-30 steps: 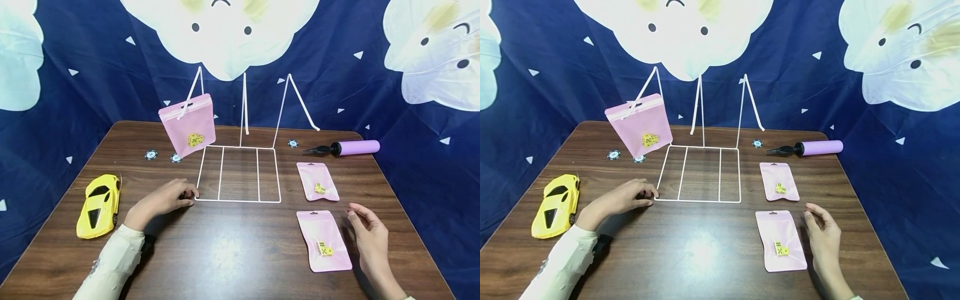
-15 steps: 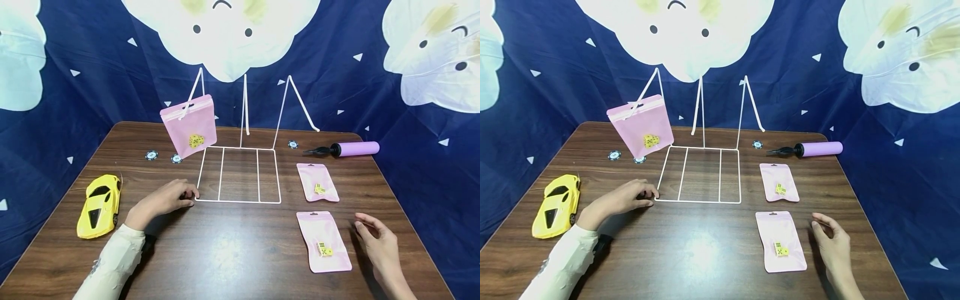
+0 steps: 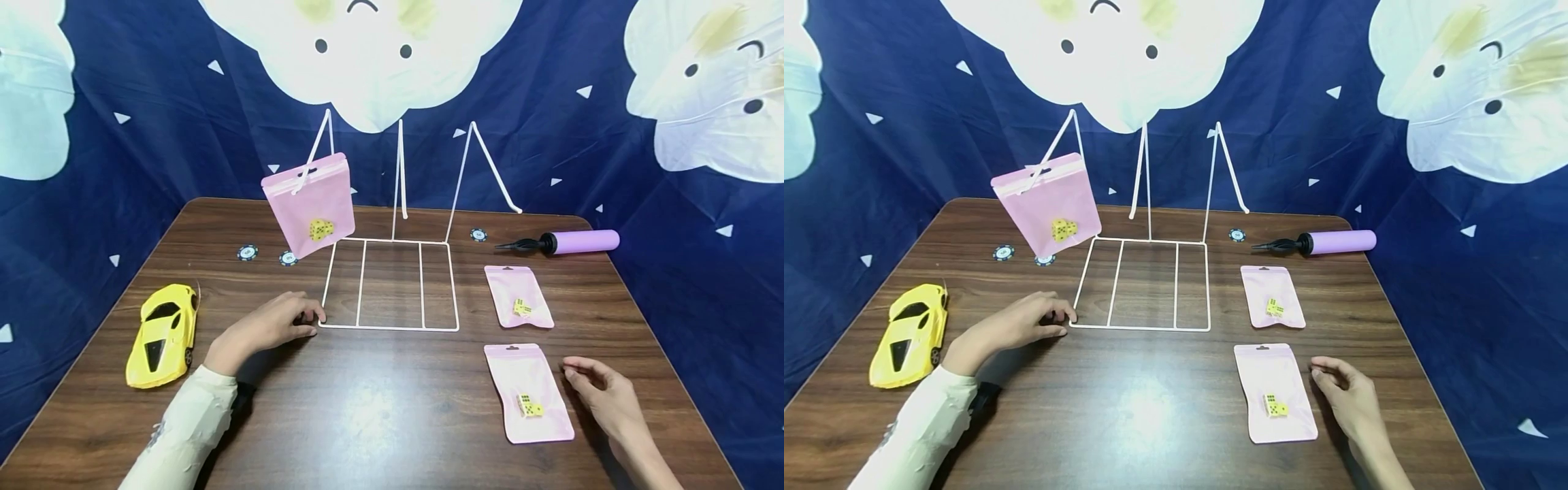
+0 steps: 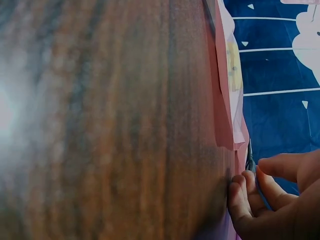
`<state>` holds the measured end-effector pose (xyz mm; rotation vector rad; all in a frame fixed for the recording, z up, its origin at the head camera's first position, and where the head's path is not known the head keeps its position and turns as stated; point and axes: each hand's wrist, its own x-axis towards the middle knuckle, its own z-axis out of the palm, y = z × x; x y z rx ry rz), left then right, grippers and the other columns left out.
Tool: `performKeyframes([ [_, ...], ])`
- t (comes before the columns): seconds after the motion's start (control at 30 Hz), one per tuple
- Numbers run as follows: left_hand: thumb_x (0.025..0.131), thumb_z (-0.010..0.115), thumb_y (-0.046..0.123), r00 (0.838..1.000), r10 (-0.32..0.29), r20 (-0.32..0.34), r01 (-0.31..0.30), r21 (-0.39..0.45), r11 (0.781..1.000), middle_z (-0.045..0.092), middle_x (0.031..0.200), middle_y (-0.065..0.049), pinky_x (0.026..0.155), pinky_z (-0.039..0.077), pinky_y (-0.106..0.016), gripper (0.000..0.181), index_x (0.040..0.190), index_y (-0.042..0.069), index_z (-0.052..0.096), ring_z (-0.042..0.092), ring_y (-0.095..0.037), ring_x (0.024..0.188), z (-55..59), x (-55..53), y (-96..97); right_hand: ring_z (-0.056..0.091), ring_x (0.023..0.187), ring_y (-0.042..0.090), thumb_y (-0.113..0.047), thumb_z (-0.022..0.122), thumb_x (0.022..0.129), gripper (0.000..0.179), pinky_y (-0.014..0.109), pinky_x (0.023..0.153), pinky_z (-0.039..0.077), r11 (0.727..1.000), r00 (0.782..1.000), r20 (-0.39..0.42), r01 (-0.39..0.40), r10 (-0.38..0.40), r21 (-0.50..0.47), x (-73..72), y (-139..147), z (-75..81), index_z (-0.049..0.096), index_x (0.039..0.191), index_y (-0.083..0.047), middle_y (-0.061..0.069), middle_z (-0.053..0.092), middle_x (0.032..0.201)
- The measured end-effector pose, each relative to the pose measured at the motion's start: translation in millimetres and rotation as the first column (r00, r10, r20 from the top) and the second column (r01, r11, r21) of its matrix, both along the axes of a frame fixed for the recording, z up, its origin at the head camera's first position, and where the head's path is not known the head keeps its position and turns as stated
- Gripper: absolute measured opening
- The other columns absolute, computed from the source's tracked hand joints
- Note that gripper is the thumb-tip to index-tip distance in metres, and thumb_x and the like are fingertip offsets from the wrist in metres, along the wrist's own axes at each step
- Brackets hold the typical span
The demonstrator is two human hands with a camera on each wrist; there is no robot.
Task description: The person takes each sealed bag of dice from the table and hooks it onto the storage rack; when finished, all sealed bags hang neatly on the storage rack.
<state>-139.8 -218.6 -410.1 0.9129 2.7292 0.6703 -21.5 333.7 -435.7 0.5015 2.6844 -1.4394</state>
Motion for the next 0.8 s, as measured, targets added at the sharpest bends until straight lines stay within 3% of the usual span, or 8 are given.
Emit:
performKeyframes([
  [0.23,0.095,0.082,0.010,1.000,-0.003,-0.003,0.003,-0.002,1.000,0.063,0.095,-0.001,0.083,0.050,-0.046,0.017,0.109,0.013,0.074,0.060,-0.021,0.090,-0.7,-0.6,0.0,0.059,0.091,-0.001,-0.017,0.070,0.107,0.038,0.020,0.076,0.050,0.994,0.996,0.030,-0.091,0.089,0.061,-4.9,-4,1.9,0.067,0.135,0.008,0.004,0.073,0.111],
  [0.6,0.095,0.082,0.010,1.000,-0.004,0.006,0.004,0.002,1.000,0.062,0.096,-0.001,0.083,0.050,-0.045,0.017,0.110,0.013,0.074,0.059,-0.022,0.090,0.8,0.0,0.7,0.056,0.088,0.003,-0.015,0.074,0.105,0.031,0.021,0.076,0.045,0.973,0.989,0.009,-0.145,0.146,0.181,-8.8,-10,1.6,0.071,0.128,0.005,0.006,0.072,0.105],
  [0.8,0.095,0.082,0.009,1.000,-0.003,0.001,0.003,0.009,1.000,0.062,0.096,-0.001,0.084,0.050,-0.045,0.017,0.110,0.013,0.074,0.059,-0.022,0.091,0.3,1.1,-0.4,0.056,0.087,0.004,-0.012,0.074,0.103,0.027,0.021,0.075,0.044,0.970,0.989,0.003,-0.147,0.149,0.192,-11.8,-13,0.4,0.072,0.126,0.003,0.005,0.071,0.102],
])
